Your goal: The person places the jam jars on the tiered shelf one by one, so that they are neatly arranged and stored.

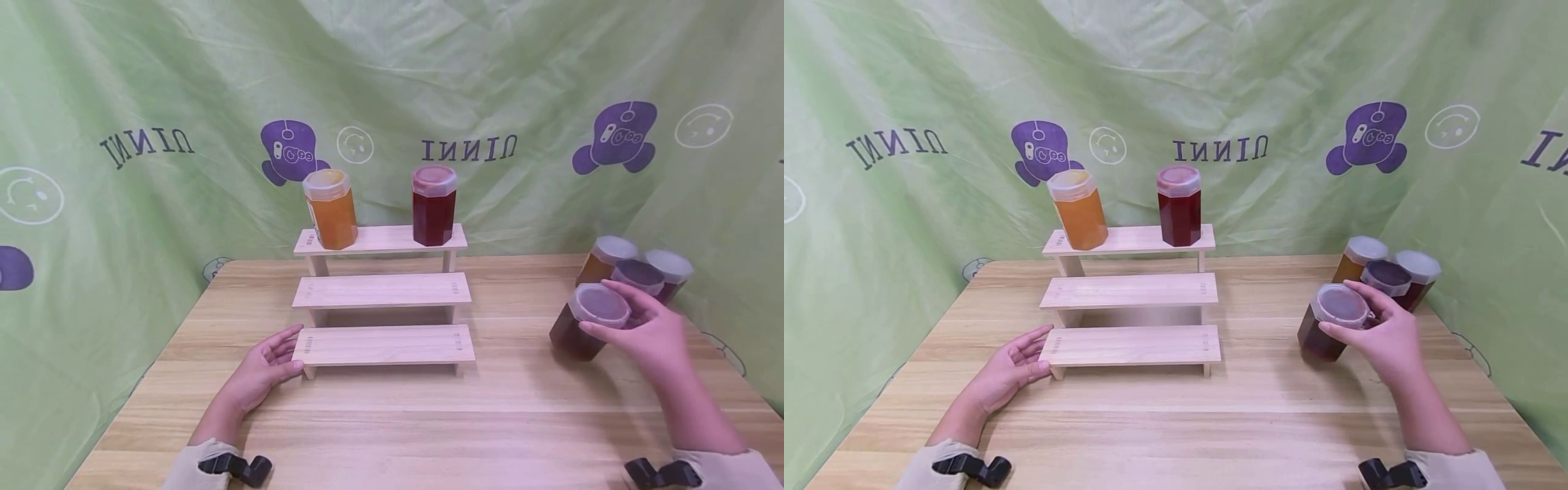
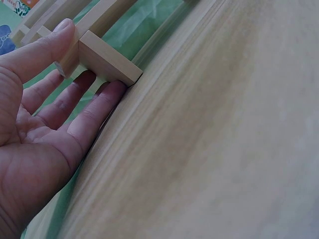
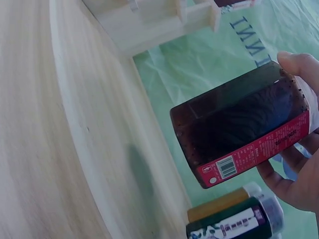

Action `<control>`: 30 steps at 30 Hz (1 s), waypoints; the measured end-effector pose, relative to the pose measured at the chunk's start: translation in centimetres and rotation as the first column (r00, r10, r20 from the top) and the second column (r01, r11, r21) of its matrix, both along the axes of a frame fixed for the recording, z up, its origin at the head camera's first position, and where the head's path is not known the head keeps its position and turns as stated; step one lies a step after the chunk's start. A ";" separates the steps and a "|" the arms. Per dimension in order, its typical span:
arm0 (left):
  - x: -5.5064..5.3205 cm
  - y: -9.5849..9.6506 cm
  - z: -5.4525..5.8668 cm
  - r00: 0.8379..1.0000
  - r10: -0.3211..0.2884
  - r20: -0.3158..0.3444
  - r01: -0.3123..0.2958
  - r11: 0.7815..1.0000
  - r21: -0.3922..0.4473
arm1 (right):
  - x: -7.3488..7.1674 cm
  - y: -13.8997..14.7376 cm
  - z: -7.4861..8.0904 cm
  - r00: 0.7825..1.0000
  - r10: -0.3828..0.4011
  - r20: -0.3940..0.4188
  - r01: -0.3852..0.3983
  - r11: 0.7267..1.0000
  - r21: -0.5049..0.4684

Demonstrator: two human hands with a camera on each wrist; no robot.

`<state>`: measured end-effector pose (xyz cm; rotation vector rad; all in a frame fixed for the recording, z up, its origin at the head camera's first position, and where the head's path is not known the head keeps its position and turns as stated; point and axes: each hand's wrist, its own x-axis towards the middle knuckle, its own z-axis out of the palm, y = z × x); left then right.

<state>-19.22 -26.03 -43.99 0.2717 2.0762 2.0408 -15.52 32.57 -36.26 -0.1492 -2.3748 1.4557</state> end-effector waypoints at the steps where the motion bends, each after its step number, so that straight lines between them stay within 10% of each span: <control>1: 0.0 0.0 0.0 1.000 0.000 0.000 0.000 1.000 -0.002 | 0.0 -0.2 0.0 1.000 -0.003 -0.002 0.003 1.000 -0.006; 30: -0.1 0.0 0.0 1.000 0.004 0.022 -0.004 1.000 0.006 | 0.1 -4.5 1.8 0.996 0.055 -0.066 -0.051 0.997 0.049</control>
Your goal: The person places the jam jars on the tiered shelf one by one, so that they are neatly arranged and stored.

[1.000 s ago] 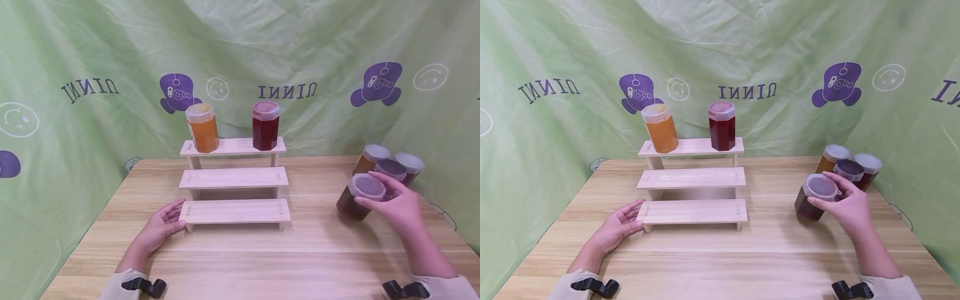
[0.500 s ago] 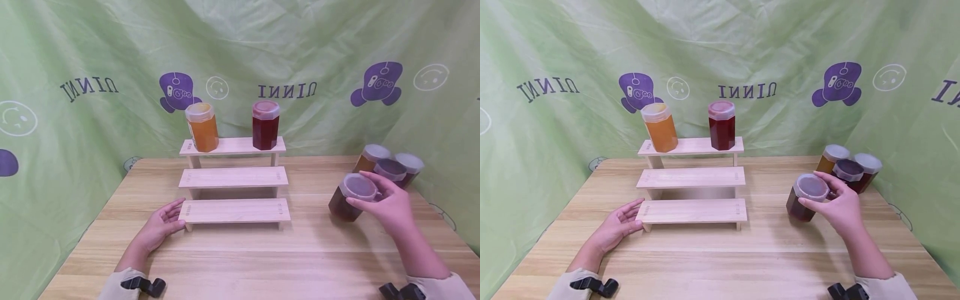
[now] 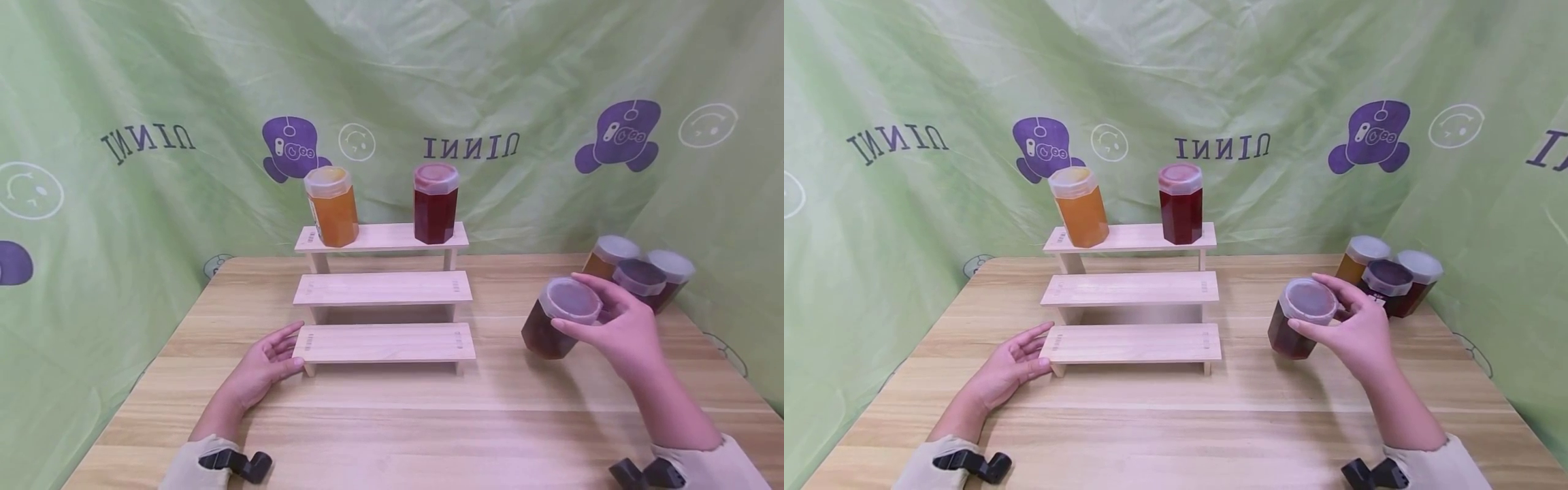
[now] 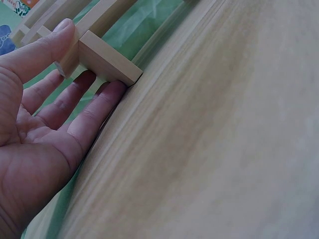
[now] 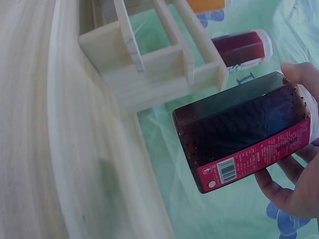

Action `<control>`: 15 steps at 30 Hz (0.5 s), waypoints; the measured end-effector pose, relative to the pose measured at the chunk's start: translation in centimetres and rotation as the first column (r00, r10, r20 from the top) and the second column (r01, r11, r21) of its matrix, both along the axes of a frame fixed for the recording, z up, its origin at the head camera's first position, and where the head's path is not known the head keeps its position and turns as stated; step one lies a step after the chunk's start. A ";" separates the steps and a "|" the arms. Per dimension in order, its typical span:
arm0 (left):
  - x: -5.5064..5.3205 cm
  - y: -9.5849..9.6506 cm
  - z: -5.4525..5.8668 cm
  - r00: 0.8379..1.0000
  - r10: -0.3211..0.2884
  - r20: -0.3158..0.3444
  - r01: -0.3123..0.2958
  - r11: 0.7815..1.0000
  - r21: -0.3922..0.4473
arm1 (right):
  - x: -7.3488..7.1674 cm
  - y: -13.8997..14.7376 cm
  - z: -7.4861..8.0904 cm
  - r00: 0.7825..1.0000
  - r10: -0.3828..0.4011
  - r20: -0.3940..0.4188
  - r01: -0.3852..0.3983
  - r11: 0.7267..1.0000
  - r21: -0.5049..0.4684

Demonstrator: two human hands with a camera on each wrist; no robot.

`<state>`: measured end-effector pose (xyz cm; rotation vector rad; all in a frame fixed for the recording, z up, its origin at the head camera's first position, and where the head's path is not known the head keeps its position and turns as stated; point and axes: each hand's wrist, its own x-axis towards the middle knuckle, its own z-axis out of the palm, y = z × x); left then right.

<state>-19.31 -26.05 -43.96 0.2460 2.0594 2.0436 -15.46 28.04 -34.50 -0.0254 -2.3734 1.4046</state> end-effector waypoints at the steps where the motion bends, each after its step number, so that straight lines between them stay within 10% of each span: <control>1: 0.0 0.0 0.0 1.000 0.002 0.003 -0.002 1.000 0.004 | 0.0 -0.2 0.1 1.000 0.003 0.001 -0.003 1.000 -0.001; 15: 0.0 0.0 0.0 1.000 -0.001 -0.005 0.001 1.000 0.006 | -0.2 -2.5 1.3 0.994 0.110 -0.006 -0.110 0.992 -0.057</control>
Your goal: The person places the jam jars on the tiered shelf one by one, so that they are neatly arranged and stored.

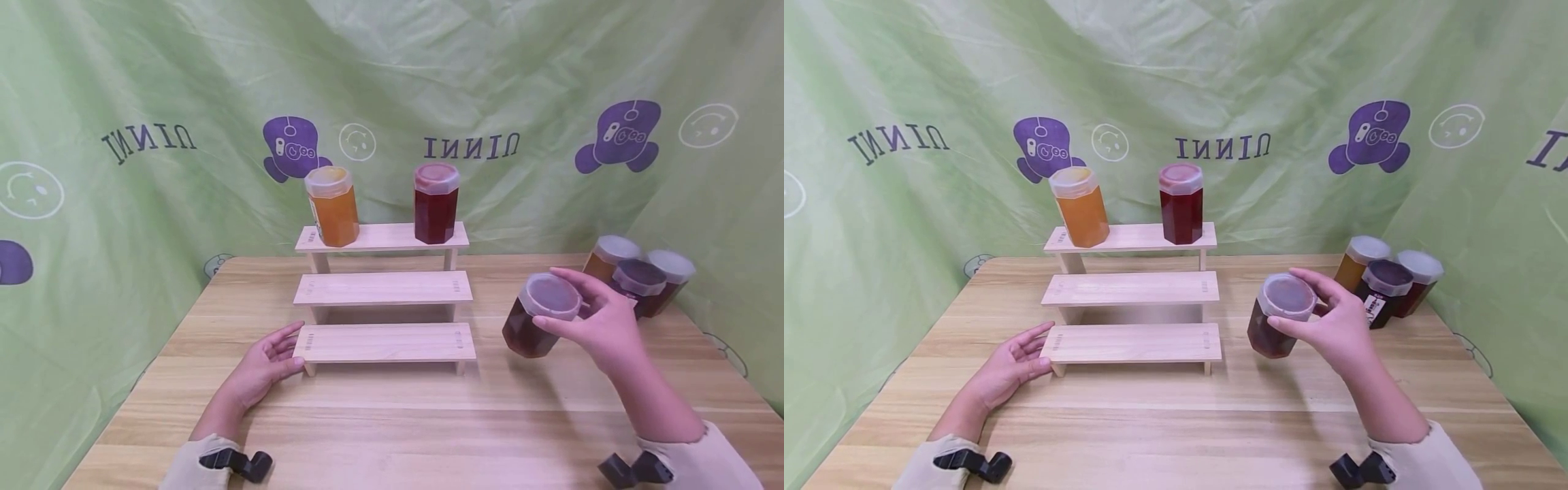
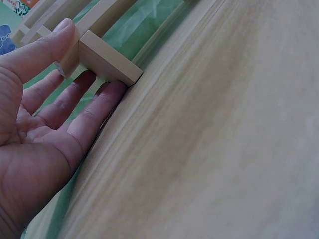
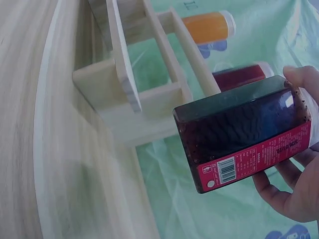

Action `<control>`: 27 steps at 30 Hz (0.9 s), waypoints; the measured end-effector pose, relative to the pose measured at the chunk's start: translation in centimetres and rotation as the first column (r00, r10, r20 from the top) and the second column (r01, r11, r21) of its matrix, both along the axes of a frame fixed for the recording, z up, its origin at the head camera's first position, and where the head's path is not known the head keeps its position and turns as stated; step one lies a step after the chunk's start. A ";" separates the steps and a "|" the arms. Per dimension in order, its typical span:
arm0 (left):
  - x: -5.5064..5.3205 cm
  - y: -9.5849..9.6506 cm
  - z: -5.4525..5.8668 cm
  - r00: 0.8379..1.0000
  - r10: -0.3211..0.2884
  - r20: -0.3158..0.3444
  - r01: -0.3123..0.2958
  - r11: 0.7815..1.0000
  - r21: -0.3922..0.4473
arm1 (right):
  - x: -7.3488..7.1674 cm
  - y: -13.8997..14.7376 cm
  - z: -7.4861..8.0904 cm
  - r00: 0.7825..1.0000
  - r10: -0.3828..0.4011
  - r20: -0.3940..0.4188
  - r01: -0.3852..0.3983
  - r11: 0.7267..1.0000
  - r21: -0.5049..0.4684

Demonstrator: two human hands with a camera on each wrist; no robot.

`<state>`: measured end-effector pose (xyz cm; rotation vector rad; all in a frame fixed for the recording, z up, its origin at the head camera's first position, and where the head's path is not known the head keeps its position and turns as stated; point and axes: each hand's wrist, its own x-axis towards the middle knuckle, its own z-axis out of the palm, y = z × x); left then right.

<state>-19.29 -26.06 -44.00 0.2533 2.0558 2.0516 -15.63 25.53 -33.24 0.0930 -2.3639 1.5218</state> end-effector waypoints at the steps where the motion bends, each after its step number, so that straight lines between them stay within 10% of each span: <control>1: 0.0 0.0 0.0 1.000 0.000 0.002 0.000 1.000 0.001 | 0.0 -0.2 0.1 1.000 0.006 0.001 -0.006 1.000 -0.001; 27: 0.0 0.1 0.2 1.000 -0.026 -0.012 0.026 1.000 0.012 | -0.7 -4.6 1.7 0.995 0.098 -0.006 -0.098 0.995 0.036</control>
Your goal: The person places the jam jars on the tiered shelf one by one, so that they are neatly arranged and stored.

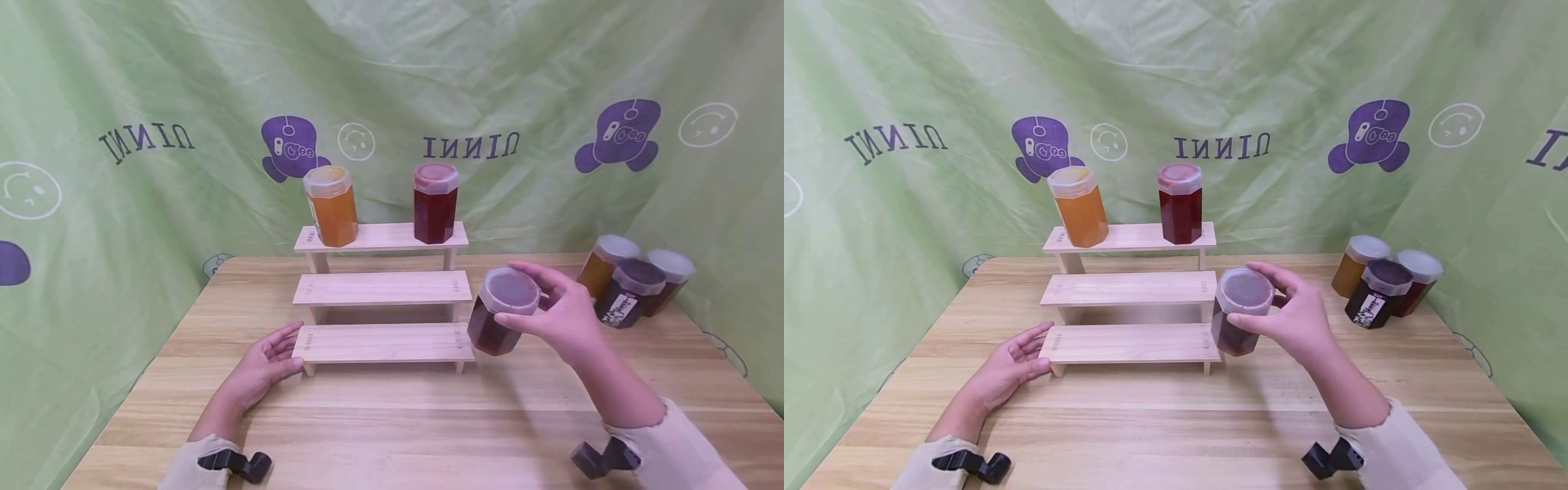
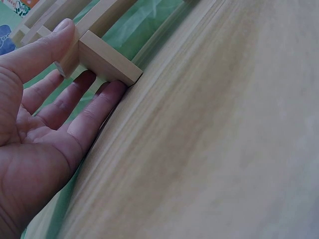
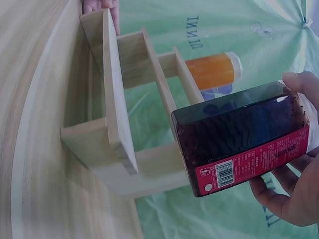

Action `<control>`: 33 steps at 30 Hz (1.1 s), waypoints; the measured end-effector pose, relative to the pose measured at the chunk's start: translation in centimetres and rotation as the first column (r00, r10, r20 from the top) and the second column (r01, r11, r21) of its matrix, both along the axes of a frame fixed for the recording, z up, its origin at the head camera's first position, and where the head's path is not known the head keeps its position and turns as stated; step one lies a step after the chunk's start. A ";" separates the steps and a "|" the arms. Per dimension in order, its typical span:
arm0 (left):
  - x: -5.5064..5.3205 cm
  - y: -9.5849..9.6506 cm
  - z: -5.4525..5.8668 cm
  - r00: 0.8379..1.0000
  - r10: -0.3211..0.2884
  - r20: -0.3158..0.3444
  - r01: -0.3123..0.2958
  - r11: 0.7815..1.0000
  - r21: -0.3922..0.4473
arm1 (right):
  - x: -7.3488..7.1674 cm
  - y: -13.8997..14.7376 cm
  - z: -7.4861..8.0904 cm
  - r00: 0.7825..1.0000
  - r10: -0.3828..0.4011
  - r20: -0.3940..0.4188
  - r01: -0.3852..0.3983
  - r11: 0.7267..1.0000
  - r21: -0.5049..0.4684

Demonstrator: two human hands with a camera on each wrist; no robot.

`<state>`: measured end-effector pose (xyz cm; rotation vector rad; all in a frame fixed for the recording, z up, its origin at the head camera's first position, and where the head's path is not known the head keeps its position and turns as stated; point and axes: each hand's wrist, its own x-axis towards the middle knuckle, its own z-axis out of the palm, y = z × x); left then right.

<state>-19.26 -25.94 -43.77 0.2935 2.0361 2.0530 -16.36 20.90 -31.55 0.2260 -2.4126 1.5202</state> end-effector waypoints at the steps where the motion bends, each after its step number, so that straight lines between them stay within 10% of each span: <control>1: 0.0 0.0 0.0 1.000 -0.001 -0.001 0.001 1.000 0.001 | 0.0 -0.2 0.1 1.000 0.005 0.001 -0.005 1.000 0.002; 33: -0.1 -0.3 -0.4 1.000 -0.006 -0.026 0.006 1.000 0.010 | -1.6 -6.2 1.2 0.985 0.170 0.023 -0.167 0.982 -0.084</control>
